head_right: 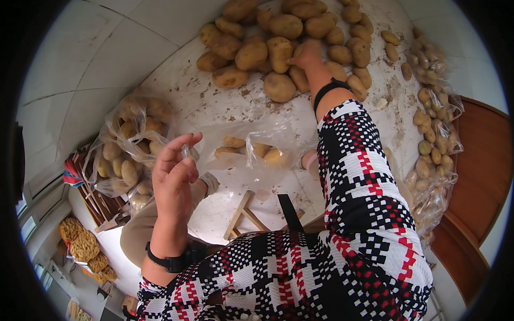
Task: The person sits on the floor and places potatoes from a large pile into clear plastic bags. The person handles the potatoes by hand, filling multiple bags and setting them aside.
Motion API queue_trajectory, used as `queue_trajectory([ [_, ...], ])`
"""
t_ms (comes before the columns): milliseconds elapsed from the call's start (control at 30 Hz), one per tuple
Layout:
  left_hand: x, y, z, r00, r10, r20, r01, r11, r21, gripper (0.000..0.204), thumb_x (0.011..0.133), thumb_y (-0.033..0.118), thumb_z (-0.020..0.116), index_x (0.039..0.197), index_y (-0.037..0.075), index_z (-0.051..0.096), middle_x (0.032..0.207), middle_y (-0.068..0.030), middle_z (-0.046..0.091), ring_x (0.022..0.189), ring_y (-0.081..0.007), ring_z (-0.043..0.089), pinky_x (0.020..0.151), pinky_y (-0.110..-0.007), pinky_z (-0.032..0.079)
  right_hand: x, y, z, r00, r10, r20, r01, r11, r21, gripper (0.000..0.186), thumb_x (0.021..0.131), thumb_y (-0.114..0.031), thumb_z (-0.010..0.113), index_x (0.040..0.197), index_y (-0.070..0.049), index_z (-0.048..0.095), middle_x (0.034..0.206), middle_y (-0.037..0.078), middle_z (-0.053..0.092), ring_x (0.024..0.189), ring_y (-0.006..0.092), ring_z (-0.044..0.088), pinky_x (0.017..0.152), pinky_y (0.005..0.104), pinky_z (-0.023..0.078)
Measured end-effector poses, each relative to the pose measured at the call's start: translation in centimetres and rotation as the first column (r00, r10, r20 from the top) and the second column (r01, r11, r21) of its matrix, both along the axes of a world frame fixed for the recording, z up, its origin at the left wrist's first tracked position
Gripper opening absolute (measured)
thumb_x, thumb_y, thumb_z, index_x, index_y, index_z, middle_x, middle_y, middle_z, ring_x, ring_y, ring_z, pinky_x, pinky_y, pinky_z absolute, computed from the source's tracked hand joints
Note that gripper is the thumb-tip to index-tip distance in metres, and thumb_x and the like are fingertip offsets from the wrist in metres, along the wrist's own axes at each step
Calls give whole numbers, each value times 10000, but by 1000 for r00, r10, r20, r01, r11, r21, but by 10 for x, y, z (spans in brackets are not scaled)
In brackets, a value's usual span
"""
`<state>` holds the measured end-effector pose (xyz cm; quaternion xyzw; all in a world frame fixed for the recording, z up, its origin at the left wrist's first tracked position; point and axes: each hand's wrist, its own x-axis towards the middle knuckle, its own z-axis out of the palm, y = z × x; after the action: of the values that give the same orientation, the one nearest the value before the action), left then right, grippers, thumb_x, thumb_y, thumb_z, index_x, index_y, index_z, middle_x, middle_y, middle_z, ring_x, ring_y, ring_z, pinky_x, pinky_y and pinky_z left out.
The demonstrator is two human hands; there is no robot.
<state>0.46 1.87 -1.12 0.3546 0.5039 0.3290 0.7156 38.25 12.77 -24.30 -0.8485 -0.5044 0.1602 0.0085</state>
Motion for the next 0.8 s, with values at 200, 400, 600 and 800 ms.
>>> queue_trajectory([
  [200, 2, 1, -3, 999, 24, 33, -23, 1000, -20, 352, 795, -3, 525, 1146, 20, 508, 1183, -89, 541, 654, -22, 399, 555, -162, 324, 30, 4, 4, 973, 17, -231, -57, 984, -168, 906, 614, -314, 745, 1361, -71, 293, 1312, 166, 429, 1211, 282, 423, 984, 345, 375],
  [400, 3, 0, -4, 998, 25, 58, -23, 999, -35, 350, 800, -8, 518, 1148, 15, 505, 1192, -93, 534, 646, -20, 391, 542, -159, 316, 58, -25, 18, 256, -245, -935, 272, 947, -173, 689, 729, -165, 654, 1340, -92, 343, 1278, 105, 449, 1184, 230, 442, 976, 369, 393],
  [600, 5, 3, -4, 999, 2, 38, -1, 1000, -2, 340, 800, 13, 532, 1140, 15, 516, 1161, -65, 539, 653, -26, 392, 546, -168, 322, 55, -66, 32, -259, -132, -957, 435, 869, -237, 576, 796, -163, 611, 1298, -18, 367, 1259, 143, 449, 1154, 277, 469, 953, 431, 436],
  [800, 3, 0, -5, 999, -8, -41, 9, 999, 31, 323, 795, 68, 563, 1114, 19, 551, 1047, -23, 581, 650, -32, 416, 547, -177, 335, 18, -67, 78, -391, -82, -917, 419, 871, -256, 606, 774, -214, 656, 1280, -24, 382, 1266, 156, 452, 1153, 310, 468, 918, 511, 443],
])
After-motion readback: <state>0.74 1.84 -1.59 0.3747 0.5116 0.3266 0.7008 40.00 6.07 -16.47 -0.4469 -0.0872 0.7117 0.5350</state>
